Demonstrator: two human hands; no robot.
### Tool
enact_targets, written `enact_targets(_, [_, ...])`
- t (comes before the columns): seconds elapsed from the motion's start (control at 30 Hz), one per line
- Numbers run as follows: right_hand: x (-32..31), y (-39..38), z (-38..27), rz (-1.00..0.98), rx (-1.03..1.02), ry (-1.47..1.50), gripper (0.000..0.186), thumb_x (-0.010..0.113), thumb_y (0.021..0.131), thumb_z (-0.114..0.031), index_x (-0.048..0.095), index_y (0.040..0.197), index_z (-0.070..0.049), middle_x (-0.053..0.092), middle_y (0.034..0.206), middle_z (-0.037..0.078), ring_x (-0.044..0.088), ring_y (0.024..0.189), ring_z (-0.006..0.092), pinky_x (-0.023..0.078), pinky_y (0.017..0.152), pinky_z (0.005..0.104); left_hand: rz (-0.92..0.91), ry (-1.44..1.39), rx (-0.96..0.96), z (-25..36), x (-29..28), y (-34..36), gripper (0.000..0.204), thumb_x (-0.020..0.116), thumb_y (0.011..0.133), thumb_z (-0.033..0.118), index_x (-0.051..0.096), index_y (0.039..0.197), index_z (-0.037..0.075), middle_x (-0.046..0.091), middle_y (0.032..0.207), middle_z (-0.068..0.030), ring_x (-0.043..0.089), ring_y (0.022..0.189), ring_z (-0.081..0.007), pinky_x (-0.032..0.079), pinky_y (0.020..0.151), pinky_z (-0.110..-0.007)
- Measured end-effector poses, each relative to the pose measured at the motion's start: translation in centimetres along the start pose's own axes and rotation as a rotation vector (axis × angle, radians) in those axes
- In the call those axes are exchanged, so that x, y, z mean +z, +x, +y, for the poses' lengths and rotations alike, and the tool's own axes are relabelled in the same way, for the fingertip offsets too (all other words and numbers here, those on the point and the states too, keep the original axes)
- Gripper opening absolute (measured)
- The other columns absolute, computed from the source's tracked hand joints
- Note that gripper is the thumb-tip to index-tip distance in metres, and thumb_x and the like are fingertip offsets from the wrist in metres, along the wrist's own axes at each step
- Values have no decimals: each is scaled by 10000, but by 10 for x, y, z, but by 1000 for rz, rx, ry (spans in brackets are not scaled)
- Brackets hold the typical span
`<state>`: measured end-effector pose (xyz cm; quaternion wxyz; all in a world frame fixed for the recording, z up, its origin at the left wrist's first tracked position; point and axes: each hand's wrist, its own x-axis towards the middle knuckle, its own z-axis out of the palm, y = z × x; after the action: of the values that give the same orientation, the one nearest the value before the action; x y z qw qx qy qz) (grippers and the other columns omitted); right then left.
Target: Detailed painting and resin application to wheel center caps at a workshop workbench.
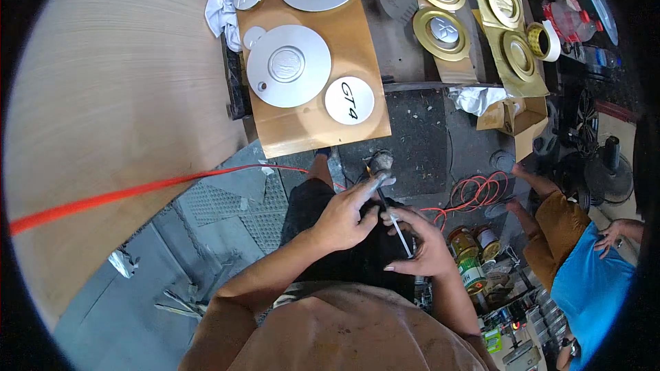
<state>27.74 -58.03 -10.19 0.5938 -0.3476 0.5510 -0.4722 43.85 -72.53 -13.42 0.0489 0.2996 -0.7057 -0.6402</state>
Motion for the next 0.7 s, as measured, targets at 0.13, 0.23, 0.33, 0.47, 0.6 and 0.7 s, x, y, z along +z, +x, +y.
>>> enact_targets(0.13, [8,-3,7,42,57,123,884,915,621,-160,489,1378,4,580,1273,152,574,1162,257,483,963,377,-70,8,56,-7,-1,4,685,576,814,3,389,1471,52,641,1032,-209,658,924,-353,528,832,-420])
enact_targets(0.23, [13,0,8,65,85,274,914,920,618,-161,465,1392,12,575,1298,149,561,1193,252,456,1003,387,-133,-20,24,-6,-16,8,685,575,813,11,382,1470,37,635,1074,-220,650,951,-362,515,883,-424])
enact_targets(0.33, [14,2,6,112,107,445,927,928,601,-156,468,1387,17,573,1317,157,558,1207,254,442,1018,394,-213,-58,-91,2,-29,15,683,576,810,9,387,1466,30,632,1099,-221,644,976,-363,509,894,-425])
enact_targets(0.47, [11,7,-2,124,77,425,938,943,575,-169,484,1370,27,583,1310,171,566,1194,255,443,1009,403,-254,-11,-6,10,-42,23,661,591,802,5,427,1441,47,632,1136,-216,632,1011,-366,511,902,-431])
enact_targets(0.6, [7,12,-15,130,36,336,929,955,556,-203,515,1339,32,604,1279,177,582,1155,261,460,975,403,-199,61,254,11,-53,31,577,599,801,-1,516,1369,56,643,1153,-190,632,1019,-361,512,911,-438])
enact_targets(0.7, [3,17,-24,107,12,305,944,962,540,-224,522,1336,32,610,1271,185,589,1149,271,471,947,401,-192,65,265,12,-58,37,529,595,801,-8,555,1325,54,656,1133,-173,640,1006,-354,514,904,-439])
